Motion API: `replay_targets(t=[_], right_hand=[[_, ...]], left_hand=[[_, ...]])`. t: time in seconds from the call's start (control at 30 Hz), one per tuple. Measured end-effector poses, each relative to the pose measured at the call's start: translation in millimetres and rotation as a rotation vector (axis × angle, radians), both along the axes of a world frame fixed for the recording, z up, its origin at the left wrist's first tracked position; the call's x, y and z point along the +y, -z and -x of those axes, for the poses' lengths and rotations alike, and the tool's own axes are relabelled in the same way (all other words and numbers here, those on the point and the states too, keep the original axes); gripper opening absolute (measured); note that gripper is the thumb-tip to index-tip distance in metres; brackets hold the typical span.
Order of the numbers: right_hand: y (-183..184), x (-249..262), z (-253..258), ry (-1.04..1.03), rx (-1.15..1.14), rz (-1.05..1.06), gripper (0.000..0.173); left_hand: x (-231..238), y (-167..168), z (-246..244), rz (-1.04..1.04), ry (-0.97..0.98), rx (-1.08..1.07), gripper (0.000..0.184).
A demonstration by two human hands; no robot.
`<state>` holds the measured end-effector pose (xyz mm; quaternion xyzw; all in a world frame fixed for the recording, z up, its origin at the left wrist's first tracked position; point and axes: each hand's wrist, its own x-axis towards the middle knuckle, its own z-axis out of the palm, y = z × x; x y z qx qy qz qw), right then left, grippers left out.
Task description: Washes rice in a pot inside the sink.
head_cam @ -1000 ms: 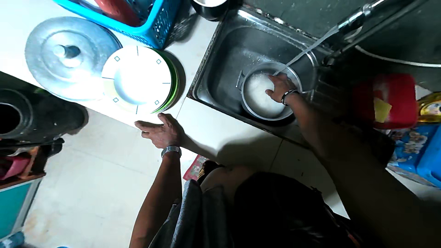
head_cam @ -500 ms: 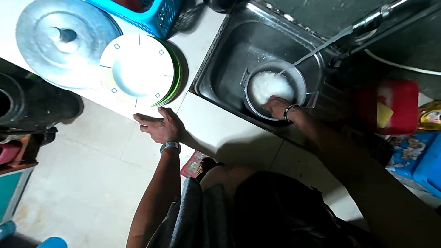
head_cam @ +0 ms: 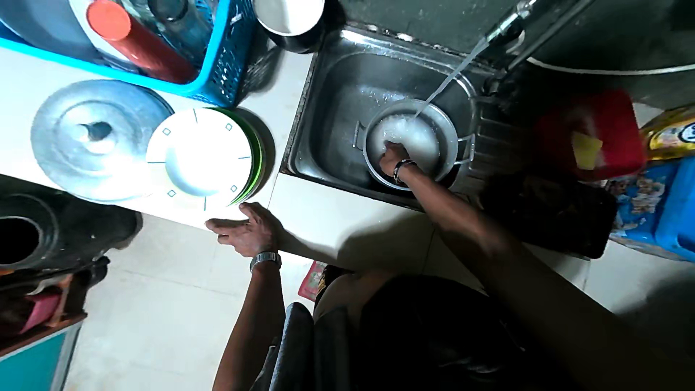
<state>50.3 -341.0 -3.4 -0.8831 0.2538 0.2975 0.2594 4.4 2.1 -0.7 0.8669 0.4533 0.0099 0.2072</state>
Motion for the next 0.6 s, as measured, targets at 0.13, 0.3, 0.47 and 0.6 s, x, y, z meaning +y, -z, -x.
replay_targets(t=[0.13, 0.3, 0.47, 0.6], right_hand=[[-1.0, -30.6, 12.4, 0.068, 0.056, 0.086, 0.054], [3.5, -55.9, 11.2, 0.110, 0.089, 0.265, 0.053], [9.5, -47.5, 0.0, 0.180, 0.068, 0.275, 0.063], [9.0, -16.9, -11.9, 0.156, 0.020, 0.235, 0.065]], left_hand=[[-2.0, -3.0, -0.7, 0.001, 0.000, 0.014, 0.087], [-0.6, -0.9, -0.4, 0.002, -0.002, 0.017, 0.088], [0.0, -1.1, -1.5, -0.007, -0.001, 0.013, 0.088], [0.6, 1.0, -2.2, -0.006, -0.006, 0.007, 0.087]])
